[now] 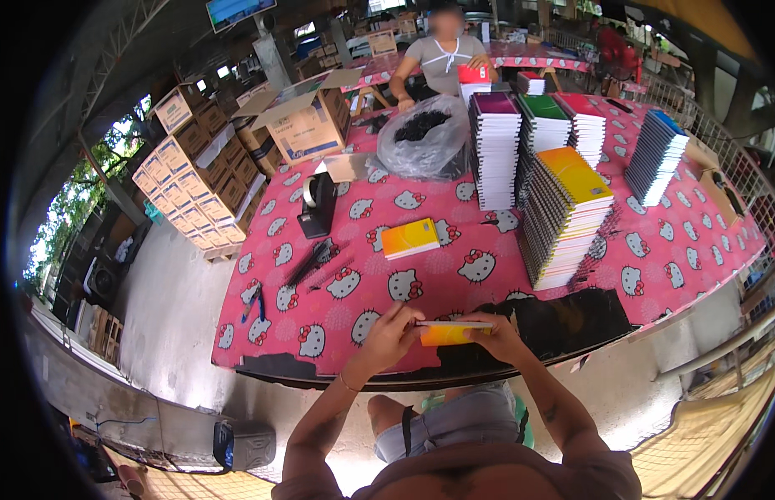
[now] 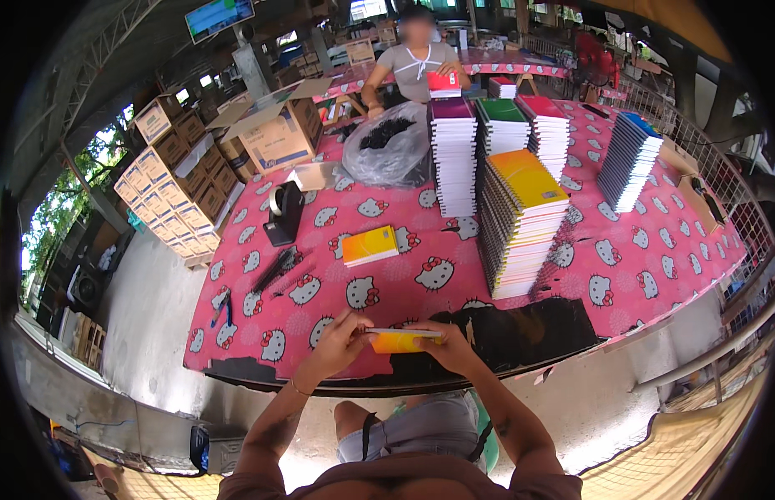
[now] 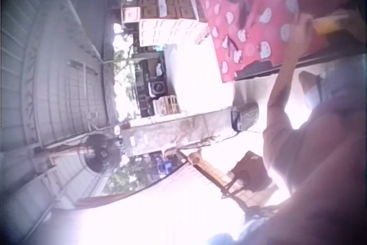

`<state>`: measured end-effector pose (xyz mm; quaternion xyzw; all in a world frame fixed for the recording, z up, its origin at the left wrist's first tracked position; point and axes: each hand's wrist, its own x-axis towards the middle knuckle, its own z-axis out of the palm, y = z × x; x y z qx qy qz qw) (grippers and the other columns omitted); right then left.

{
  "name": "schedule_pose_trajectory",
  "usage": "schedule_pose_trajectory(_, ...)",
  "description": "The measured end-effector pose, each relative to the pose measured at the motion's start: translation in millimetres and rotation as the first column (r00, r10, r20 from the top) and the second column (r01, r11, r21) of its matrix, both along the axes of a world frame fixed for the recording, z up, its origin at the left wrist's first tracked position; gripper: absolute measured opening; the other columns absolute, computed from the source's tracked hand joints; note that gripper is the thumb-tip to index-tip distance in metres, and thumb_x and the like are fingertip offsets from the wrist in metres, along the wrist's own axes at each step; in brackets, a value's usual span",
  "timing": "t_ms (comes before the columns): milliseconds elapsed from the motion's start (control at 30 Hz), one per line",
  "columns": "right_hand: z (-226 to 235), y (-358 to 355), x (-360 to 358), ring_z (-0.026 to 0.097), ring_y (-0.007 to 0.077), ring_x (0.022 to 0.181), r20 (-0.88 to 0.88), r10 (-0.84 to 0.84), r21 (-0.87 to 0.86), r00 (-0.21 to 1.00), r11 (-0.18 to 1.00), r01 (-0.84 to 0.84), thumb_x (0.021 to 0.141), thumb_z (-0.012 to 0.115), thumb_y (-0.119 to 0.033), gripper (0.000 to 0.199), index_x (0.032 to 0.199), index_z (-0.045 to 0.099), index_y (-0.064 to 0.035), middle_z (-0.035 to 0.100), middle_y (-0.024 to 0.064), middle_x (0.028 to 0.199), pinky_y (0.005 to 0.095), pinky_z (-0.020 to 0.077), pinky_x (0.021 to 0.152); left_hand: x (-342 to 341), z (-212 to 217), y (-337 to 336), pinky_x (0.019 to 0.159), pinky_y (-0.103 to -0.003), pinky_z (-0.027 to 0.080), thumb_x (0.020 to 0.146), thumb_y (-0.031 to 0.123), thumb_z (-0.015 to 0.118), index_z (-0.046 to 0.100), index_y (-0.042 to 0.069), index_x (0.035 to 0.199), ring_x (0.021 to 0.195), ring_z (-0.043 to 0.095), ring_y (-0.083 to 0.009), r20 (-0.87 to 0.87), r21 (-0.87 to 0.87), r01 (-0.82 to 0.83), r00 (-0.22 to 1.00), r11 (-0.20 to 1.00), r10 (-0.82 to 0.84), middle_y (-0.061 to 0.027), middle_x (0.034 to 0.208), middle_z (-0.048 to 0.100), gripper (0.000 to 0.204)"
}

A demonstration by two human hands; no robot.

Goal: The person wraps yellow paper notebooks with a yellow plastic strip, secures them with tape, and then uses a blue plastic tool to finish a stack of notebook bundles.

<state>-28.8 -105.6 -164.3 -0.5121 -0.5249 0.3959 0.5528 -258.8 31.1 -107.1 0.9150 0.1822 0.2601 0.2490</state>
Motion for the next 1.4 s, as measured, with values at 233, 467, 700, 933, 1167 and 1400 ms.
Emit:
schedule_pose_trajectory(233,21,-15,-17,0.063,0.0106,0.096,0.002,-0.150,0.060,0.989,0.987,0.149,0.093,0.065,-0.009,0.029,0.121,0.065,0.0000,0.071,0.0092,0.105,0.0267,0.0504,0.086,7,-40,-67,0.114,-0.063,0.016,0.096,0.041,0.054,0.040,-0.005,0.142,0.141,0.032,-0.0393,-0.077,0.598,-0.247,0.929,0.762,0.362,-0.0218,0.147,0.041,0.066)
schedule_pose_trajectory(467,14,-17,-5,0.065,0.0124,0.098,0.031,-0.023,-0.057,0.999,0.998,0.025,0.094,0.064,-0.009,0.030,0.123,0.065,-0.0022,0.071,0.0091,0.109,0.0280,0.0505,0.086,16,26,-16,0.114,-0.053,0.025,0.090,0.023,0.068,0.069,0.012,0.098,0.074,0.064,-0.0226,-0.027,0.242,0.012,1.000,0.970,-0.005,-0.0021,0.082,0.069,0.013)
schedule_pose_trajectory(700,14,-23,-5,0.065,0.0132,0.098,0.036,-0.009,-0.057,0.999,0.998,0.011,0.094,0.064,-0.007,0.028,0.121,0.065,-0.0022,0.071,0.0085,0.108,0.0285,0.0505,0.087,16,29,-13,0.112,-0.049,0.028,0.086,0.023,0.073,0.070,0.014,0.098,0.072,0.066,-0.0203,-0.097,0.136,0.102,0.991,0.985,-0.089,-0.0001,0.082,0.069,0.015)
schedule_pose_trajectory(933,10,-21,-15,0.062,0.0112,0.100,-0.068,-0.106,0.022,0.992,0.994,0.108,0.095,0.062,-0.008,0.027,0.120,0.064,0.0000,0.069,0.0077,0.108,0.0278,0.0497,0.088,24,31,-54,0.113,-0.062,0.018,0.096,0.046,0.053,0.053,0.004,0.134,0.131,0.049,-0.0324,-0.183,0.678,-0.163,0.907,0.717,0.379,-0.0189,0.137,0.055,0.056)
schedule_pose_trajectory(1167,32,-15,-27,0.060,0.0093,0.100,-0.046,-0.029,0.019,0.999,0.999,0.030,0.095,0.063,-0.010,0.032,0.124,0.061,0.0026,0.068,0.0057,0.111,0.0252,0.0490,0.088,-6,-38,-82,0.112,-0.067,0.013,0.094,0.063,0.041,0.036,-0.006,0.145,0.144,0.028,-0.0428,-0.305,0.678,0.025,0.919,0.735,0.250,-0.0272,0.151,0.035,0.086)
schedule_pose_trajectory(1400,24,-15,-20,0.062,0.0111,0.102,-0.041,0.044,-0.042,0.998,0.998,-0.046,0.094,0.064,-0.008,0.032,0.123,0.062,0.0045,0.070,0.0088,0.113,0.0270,0.0508,0.090,15,14,-52,0.114,-0.066,0.012,0.096,0.054,0.044,0.036,-0.007,0.144,0.145,0.026,-0.0442,-0.140,0.622,-0.294,0.870,0.725,0.473,-0.0295,0.151,0.034,0.079)
